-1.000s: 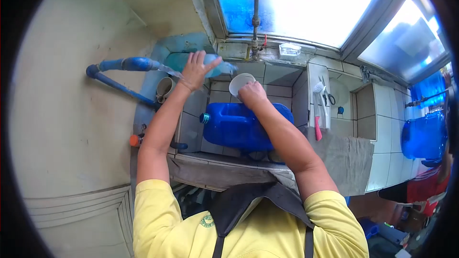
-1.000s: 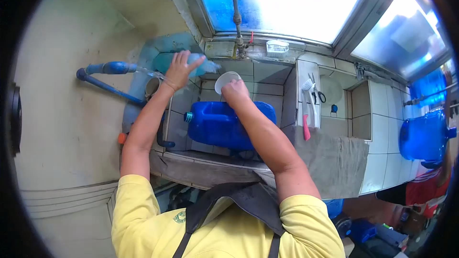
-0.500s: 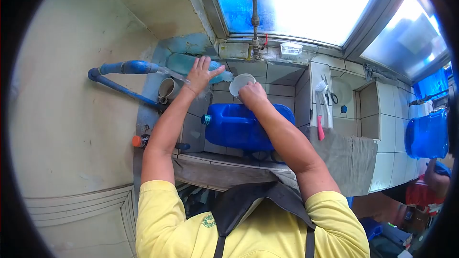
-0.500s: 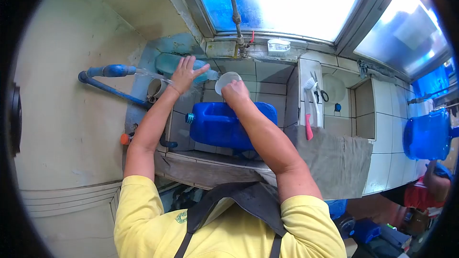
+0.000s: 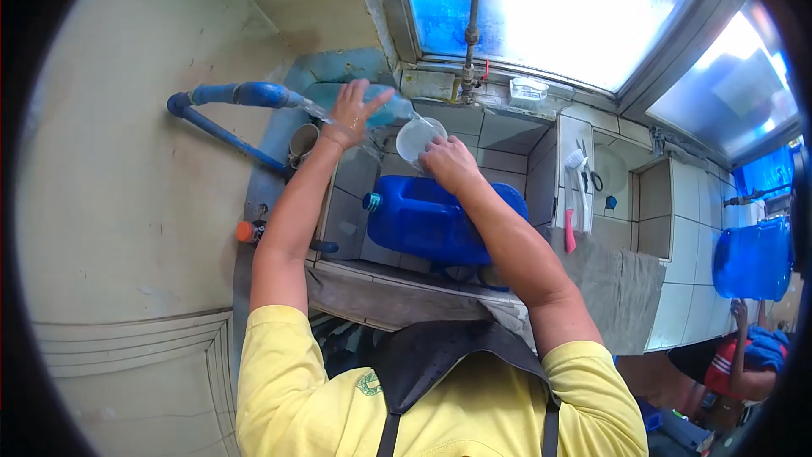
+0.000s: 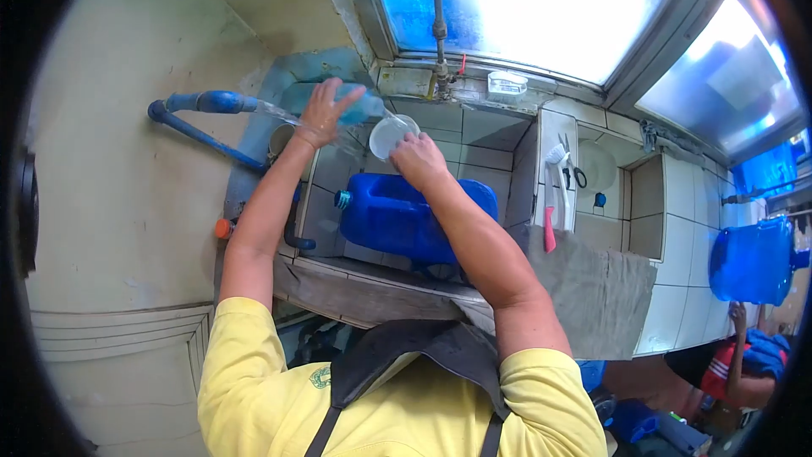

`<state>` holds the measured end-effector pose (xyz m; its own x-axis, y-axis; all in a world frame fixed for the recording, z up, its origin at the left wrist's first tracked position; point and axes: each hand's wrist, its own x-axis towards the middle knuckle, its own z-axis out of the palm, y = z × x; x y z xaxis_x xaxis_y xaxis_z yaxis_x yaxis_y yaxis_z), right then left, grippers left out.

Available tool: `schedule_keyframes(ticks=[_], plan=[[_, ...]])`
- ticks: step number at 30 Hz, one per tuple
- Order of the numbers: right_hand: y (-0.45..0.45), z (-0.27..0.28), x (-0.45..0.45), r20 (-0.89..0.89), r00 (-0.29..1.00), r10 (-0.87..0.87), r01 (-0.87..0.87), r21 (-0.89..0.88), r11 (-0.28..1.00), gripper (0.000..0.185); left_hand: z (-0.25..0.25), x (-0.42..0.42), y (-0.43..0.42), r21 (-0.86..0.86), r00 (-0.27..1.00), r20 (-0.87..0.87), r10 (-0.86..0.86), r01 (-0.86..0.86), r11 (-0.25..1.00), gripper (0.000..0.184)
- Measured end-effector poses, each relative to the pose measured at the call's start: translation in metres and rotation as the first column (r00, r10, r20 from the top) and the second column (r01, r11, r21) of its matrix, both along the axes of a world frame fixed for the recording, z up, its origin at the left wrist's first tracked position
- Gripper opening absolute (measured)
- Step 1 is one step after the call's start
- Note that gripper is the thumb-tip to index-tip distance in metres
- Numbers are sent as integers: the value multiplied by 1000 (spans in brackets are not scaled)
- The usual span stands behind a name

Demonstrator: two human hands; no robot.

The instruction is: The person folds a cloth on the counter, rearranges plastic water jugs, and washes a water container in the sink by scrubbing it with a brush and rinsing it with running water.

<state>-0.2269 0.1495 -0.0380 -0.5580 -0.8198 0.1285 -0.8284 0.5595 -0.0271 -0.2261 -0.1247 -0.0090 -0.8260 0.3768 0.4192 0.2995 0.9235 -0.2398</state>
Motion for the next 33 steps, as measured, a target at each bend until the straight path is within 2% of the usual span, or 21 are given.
schedule_keyframes(ticks=[1,3,5,6,8,9,11,13,18,19,20,21,22,23,24,25,26,28,30,33], plan=[[0,4,0,-20,999,44,-45,-31,999,14,8,0,-3,5,1000,-1,10,-10,1000,81],[-2,12,3,-60,989,137,-141,-86,986,15,19,0,-9,175,993,-91,69,-52,983,89],[-7,19,5,-102,976,192,-204,-118,972,15,21,-12,-29,393,987,-140,83,-22,919,89],[-9,22,6,-143,963,229,-250,-156,956,15,23,-13,-37,398,985,-140,99,-35,917,89],[-13,27,8,-224,930,290,-339,-229,912,15,34,-12,-46,571,905,-305,297,-76,817,87],[-15,28,9,-221,928,301,-349,-225,910,15,38,-8,-49,575,902,-302,308,-85,814,87],[-20,30,12,-257,909,330,-389,-234,891,15,47,0,-56,446,772,-371,516,-339,828,84],[-24,32,14,-293,890,348,-422,-244,873,14,56,5,-58,319,594,-467,655,-578,751,83],[-28,23,12,-305,898,317,-393,-231,890,13,70,30,-26,380,575,-543,612,-481,790,83],[-26,21,12,-304,903,304,-377,-222,899,13,69,36,-12,412,634,-476,609,-451,792,80],[-25,21,12,-270,934,234,-299,-234,925,11,67,44,5,447,692,-406,597,-419,790,78],[-24,21,11,-239,958,160,-218,-240,946,9,66,55,25,510,766,-326,553,-350,786,66],[-21,21,9,-210,974,82,-133,-243,961,8,66,67,45,625,878,-93,470,-316,713,61],[-14,20,6,-182,983,0,-44,-242,969,8,64,78,64,723,940,127,317,-307,618,55],[-9,18,1,-173,978,-114,66,-262,963,7,58,88,76,699,965,257,58,-227,678,53],[-2,16,-5,-162,962,-219,168,-283,944,7,53,99,83,682,906,378,-193,-131,719,50],[11,23,-12,-173,958,-227,176,-267,947,7,39,109,85,580,865,329,-379,132,804,52],[42,42,-26,-139,869,-474,451,-167,877,9,17,136,100,440,853,435,-288,78,895,41],[77,55,-50,-155,786,-599,597,-65,800,12,10,135,105,455,868,409,-280,72,888,39],[131,81,-78,-145,687,-712,716,-27,697,16,8,129,105,453,918,332,-218,48,890,31]])
